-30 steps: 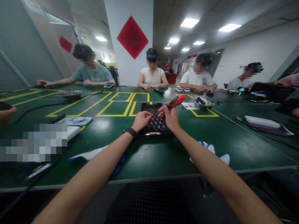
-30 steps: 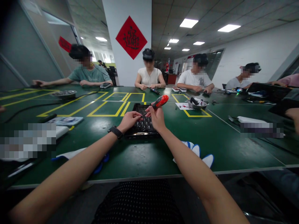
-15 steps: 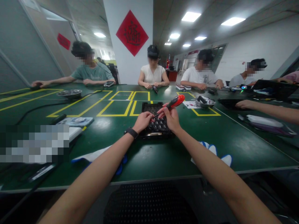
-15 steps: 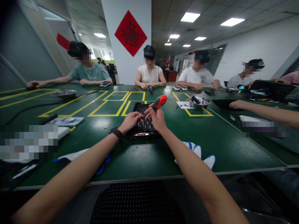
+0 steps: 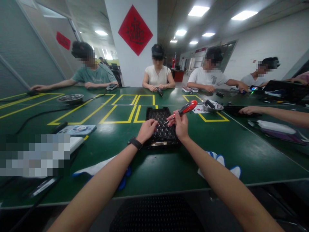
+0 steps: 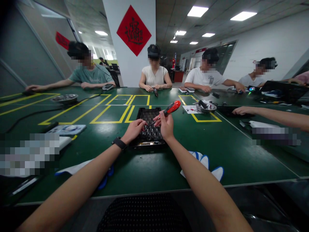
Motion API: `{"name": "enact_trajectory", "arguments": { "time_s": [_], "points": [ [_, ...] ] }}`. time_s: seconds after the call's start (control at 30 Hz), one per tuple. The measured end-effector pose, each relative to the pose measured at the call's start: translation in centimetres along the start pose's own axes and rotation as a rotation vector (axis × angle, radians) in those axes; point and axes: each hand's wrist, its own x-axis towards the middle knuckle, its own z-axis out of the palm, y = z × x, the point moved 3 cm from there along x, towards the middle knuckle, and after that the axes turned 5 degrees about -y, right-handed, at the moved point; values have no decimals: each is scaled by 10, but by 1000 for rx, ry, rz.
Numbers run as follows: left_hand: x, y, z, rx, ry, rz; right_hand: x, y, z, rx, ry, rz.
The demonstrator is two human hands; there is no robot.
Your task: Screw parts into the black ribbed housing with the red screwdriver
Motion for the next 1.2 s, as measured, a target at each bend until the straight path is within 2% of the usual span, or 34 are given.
{"name": "enact_trajectory", "arguments": {
  "time_s": [0.13, 0.23, 0.47, 0.7, 0.93, 1.2],
  "points": [
    [-4, 9, -5, 97, 34, 58, 3, -2, -7, -59, 99, -11],
    [-9, 21, -5, 137, -13, 128, 3, -3, -11, -95, 130, -20],
    [-21, 44, -5, 9, -153, 270, -1, 1, -6, -146, 77, -4],
    [-22, 43, 1, -111, -326, 287, -5, 0, 0, -161, 38, 7],
    [-21, 39, 3, -154, -348, 270, -8, 2, 3, -198, -30, -14],
    [-24, 43, 5, -19, -429, 380, -7, 4, 2, -234, -44, -15]
  ]
}}
